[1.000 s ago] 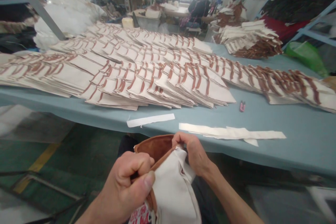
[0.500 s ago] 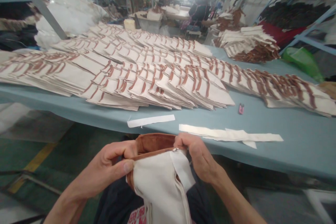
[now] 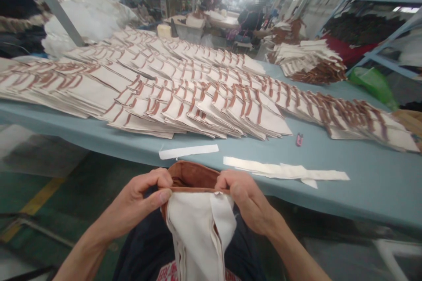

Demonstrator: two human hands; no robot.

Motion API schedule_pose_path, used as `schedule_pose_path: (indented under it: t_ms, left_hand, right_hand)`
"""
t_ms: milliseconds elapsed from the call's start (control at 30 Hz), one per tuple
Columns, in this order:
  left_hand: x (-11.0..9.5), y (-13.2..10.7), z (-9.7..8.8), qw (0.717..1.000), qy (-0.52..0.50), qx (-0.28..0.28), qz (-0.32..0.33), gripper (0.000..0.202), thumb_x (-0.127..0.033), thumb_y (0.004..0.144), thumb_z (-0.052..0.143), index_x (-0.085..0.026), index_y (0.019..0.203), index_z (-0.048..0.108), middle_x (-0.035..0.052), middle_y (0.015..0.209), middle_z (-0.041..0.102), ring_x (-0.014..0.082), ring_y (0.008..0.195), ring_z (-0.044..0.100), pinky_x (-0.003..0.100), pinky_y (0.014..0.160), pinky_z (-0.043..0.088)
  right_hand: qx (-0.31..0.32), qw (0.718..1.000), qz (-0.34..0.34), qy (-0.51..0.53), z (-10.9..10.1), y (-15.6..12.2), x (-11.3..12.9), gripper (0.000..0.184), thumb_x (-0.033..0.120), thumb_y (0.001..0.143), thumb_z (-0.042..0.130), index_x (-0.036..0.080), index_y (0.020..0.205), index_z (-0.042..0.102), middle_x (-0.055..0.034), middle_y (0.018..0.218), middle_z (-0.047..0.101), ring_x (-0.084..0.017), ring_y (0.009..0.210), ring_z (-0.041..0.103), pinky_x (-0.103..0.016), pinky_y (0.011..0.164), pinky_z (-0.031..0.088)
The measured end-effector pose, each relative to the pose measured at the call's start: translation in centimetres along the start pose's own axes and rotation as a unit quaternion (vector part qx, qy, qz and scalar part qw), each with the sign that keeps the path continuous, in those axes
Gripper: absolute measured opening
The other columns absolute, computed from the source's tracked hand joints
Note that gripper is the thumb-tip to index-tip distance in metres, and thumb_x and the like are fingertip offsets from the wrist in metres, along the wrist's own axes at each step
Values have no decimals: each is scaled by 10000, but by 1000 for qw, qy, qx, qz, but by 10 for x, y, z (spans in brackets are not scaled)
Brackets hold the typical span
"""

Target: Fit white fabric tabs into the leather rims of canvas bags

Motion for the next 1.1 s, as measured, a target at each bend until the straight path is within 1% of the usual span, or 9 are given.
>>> schedule_pose_path:
  t_ms: [167, 233, 333, 467, 633, 767, 867, 967, 1100]
  left_hand:
    - [-5, 1, 1, 1000, -12, 3, 8, 399, -418, 976, 626, -171, 666, 579, 12, 734, 554, 172, 719, 546, 246, 671, 441]
    - [-4, 3, 1, 1000, -22, 11, 4, 412, -430, 984, 615, -171, 667, 577, 9, 730, 553, 169, 715, 542, 247, 670, 435]
    - [2, 7, 1, 999, -34, 12, -3, 438, -466, 989, 608, -172, 667, 557, 0, 718, 534, 161, 701, 520, 243, 658, 418]
    - [13, 10, 0, 999, -44, 0, -9, 469, -503, 984, 610, -169, 660, 546, -2, 715, 525, 155, 694, 501, 242, 655, 406]
    - [24, 8, -3, 997, -70, -7, -12, 452, -483, 981, 628, -171, 663, 556, -5, 724, 529, 154, 702, 499, 243, 658, 399]
    - [31, 8, -2, 994, -108, -9, -13, 435, -465, 977, 644, -172, 668, 553, -12, 732, 512, 149, 699, 477, 245, 653, 387]
    - [36, 8, 0, 990, -137, -17, -15, 451, -479, 967, 658, -173, 658, 536, -14, 729, 502, 148, 694, 464, 249, 648, 378]
    - [41, 7, 4, 986, -160, -22, -30, 453, -492, 960, 665, -175, 665, 531, -12, 735, 509, 150, 693, 464, 253, 641, 373]
    - [47, 5, 7, 982, -182, -29, -47, 449, -499, 949, 678, -178, 672, 532, -12, 728, 512, 153, 694, 462, 254, 633, 370]
  right_hand:
    - [23, 999, 14, 40, 1, 3, -1, 608, 640, 1068, 318, 195, 694, 497, 22, 649, 466, -125, 584, 400, -274, 601, 347]
    - [33, 998, 26, 52, 1, 4, -2, 588, 636, 1058, 364, 199, 678, 468, 32, 637, 429, -119, 577, 377, -266, 572, 317]
    - [51, 995, 48, 71, 2, 4, -4, 568, 633, 1039, 423, 204, 668, 439, 43, 629, 387, -112, 574, 346, -260, 551, 285]
    - [70, 987, 85, 114, 4, 3, -10, 535, 612, 1040, 430, 205, 694, 430, 47, 653, 358, -109, 589, 310, -251, 534, 256]
    - [91, 972, 135, 172, 10, -1, -20, 520, 631, 980, 557, 193, 710, 483, 62, 631, 356, -95, 565, 280, -241, 504, 227]
    - [75, 963, 152, 207, 19, -5, -29, 546, 657, 922, 634, 193, 681, 479, 66, 616, 360, -90, 562, 276, -238, 504, 226]
    - [56, 956, 159, 240, 24, -7, -37, 560, 658, 888, 680, 197, 656, 462, 58, 614, 394, -93, 568, 301, -244, 516, 235]
    - [47, 951, 153, 265, 28, -8, -43, 547, 624, 881, 710, 198, 649, 458, 54, 618, 414, -97, 574, 318, -251, 529, 237]
    - [41, 948, 154, 277, 29, -9, -45, 530, 597, 882, 721, 200, 655, 452, 54, 627, 411, -98, 582, 315, -252, 533, 232]
Point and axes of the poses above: each hand's wrist, its own y-axis towards the middle knuckle, its own z-axis out of the palm, x = y × z, the point moved 3 cm from there along y, towards the middle knuckle
